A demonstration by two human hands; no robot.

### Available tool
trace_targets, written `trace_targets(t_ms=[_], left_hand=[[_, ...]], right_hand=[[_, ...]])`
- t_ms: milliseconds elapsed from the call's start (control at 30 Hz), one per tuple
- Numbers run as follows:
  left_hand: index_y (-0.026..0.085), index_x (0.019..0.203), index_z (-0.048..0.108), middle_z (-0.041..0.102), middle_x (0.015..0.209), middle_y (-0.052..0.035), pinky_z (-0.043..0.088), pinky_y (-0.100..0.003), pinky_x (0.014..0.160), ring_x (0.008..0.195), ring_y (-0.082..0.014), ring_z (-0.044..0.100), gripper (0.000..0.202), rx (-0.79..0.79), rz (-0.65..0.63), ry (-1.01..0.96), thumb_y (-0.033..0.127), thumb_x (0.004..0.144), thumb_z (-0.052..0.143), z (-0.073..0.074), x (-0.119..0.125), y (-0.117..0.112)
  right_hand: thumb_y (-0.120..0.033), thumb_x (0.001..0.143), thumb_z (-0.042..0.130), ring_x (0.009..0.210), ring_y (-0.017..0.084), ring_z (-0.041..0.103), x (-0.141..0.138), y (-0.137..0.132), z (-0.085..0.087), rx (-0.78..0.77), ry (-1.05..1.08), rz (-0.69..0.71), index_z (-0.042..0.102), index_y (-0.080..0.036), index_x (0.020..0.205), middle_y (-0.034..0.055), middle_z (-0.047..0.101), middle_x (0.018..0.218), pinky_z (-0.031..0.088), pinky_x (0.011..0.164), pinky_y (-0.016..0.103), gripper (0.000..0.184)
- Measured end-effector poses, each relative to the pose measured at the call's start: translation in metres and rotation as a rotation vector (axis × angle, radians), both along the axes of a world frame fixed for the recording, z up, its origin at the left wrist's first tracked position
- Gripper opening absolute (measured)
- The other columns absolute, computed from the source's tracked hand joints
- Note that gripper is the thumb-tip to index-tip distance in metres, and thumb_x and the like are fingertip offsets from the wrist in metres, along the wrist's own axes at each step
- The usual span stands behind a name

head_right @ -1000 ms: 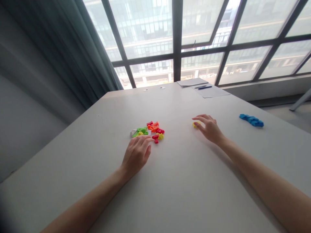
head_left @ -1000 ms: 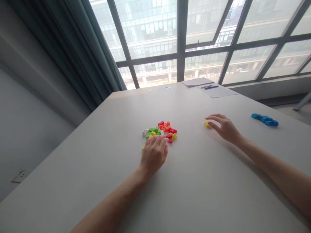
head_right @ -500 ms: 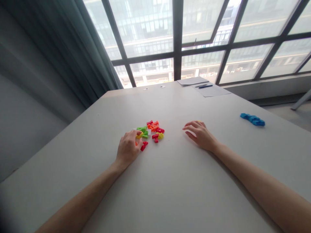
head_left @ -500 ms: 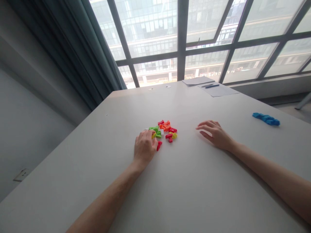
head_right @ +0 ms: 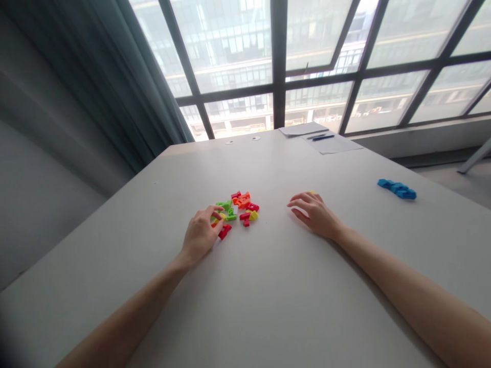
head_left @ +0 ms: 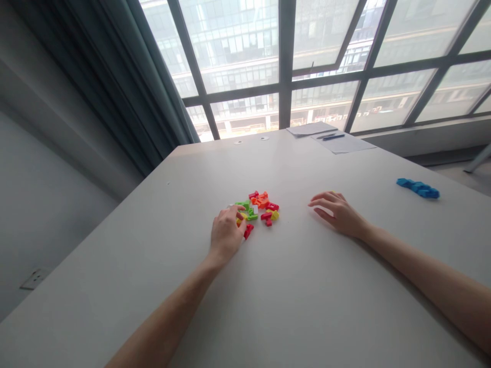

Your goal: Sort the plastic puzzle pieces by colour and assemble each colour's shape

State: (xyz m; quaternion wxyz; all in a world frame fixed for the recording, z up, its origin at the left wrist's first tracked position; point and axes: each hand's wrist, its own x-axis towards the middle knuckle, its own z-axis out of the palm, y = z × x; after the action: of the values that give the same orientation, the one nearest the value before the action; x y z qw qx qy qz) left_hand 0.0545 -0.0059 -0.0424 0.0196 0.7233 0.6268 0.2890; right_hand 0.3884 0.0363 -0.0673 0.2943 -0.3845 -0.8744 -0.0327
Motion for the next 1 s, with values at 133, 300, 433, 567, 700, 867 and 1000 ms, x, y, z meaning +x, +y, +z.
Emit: trace_targets(t_ms=[133, 300, 433, 567, 700, 867, 1000], left_hand=[[0.023, 0.103, 0.060, 0.068, 0.083, -0.0017, 0.046, -0.037, 0.084, 0.091, -0.0224, 0.062, 0.027, 0.012, -0.024, -0.006, 0.010, 0.080, 0.063, 0.002, -0.002, 0.001], [0.023, 0.106, 0.058, 0.067, 0.082, -0.0005, 0.046, -0.037, 0.084, 0.084, -0.0212, 0.062, 0.028, 0.112, -0.039, -0.026, 0.010, 0.082, 0.063, 0.008, 0.003, -0.003], [0.022, 0.111, 0.054, 0.066, 0.088, -0.0009, 0.049, -0.031, 0.078, 0.080, -0.0180, 0.063, 0.028, 0.203, -0.150, -0.079, 0.011, 0.086, 0.059, 0.010, 0.014, -0.013], [0.023, 0.113, 0.051, 0.066, 0.093, -0.0010, 0.050, -0.026, 0.072, 0.079, -0.0159, 0.064, 0.026, 0.234, -0.299, -0.085, 0.013, 0.089, 0.056, 0.002, 0.028, -0.026], [0.022, 0.110, 0.049, 0.065, 0.091, -0.0009, 0.051, -0.026, 0.073, 0.078, -0.0150, 0.064, 0.023, 0.215, -0.443, -0.068, 0.012, 0.090, 0.052, -0.011, 0.036, -0.034], [0.022, 0.108, 0.043, 0.061, 0.098, -0.0046, 0.053, -0.028, 0.075, 0.088, -0.0170, 0.063, 0.020, 0.217, -0.512, -0.107, 0.015, 0.091, 0.052, -0.016, 0.040, -0.036], [0.022, 0.100, 0.039, 0.057, 0.096, -0.0040, 0.054, -0.029, 0.076, 0.088, -0.0162, 0.061, 0.019, 0.221, -0.563, -0.166, 0.018, 0.090, 0.054, -0.018, 0.041, -0.036]], right_hand=[[-0.026, 0.095, 0.046, 0.101, 0.022, 0.060, -0.001, 0.000, 0.001, -0.003, 0.007, 0.002, 0.062, -0.024, 0.103, 0.0086, 0.065, 0.107, 0.039, 0.093, 0.043, 0.018], [-0.027, 0.094, 0.047, 0.101, 0.022, 0.060, 0.000, 0.000, 0.000, -0.003, 0.012, -0.001, 0.062, -0.025, 0.103, 0.0084, 0.066, 0.107, 0.039, 0.093, 0.043, 0.018], [-0.027, 0.094, 0.047, 0.101, 0.022, 0.060, -0.002, -0.001, 0.001, -0.007, 0.020, 0.012, 0.063, -0.025, 0.103, 0.0084, 0.066, 0.106, 0.039, 0.093, 0.043, 0.018], [-0.026, 0.095, 0.047, 0.101, 0.022, 0.060, -0.009, -0.006, 0.005, -0.039, 0.065, 0.066, 0.062, -0.025, 0.106, 0.0087, 0.065, 0.107, 0.041, 0.093, 0.043, 0.019], [-0.026, 0.094, 0.047, 0.100, 0.021, 0.060, -0.019, -0.012, 0.009, -0.097, 0.097, 0.144, 0.061, -0.025, 0.108, 0.0092, 0.064, 0.107, 0.045, 0.090, 0.041, 0.020], [-0.027, 0.095, 0.047, 0.103, 0.021, 0.060, -0.037, -0.026, 0.013, -0.147, 0.116, 0.195, 0.060, -0.025, 0.111, 0.0093, 0.064, 0.110, 0.044, 0.091, 0.040, 0.021], [-0.031, 0.094, 0.050, 0.109, 0.021, 0.058, -0.057, -0.042, 0.017, -0.193, 0.103, 0.235, 0.056, -0.025, 0.118, 0.0091, 0.064, 0.115, 0.044, 0.092, 0.039, 0.025]])
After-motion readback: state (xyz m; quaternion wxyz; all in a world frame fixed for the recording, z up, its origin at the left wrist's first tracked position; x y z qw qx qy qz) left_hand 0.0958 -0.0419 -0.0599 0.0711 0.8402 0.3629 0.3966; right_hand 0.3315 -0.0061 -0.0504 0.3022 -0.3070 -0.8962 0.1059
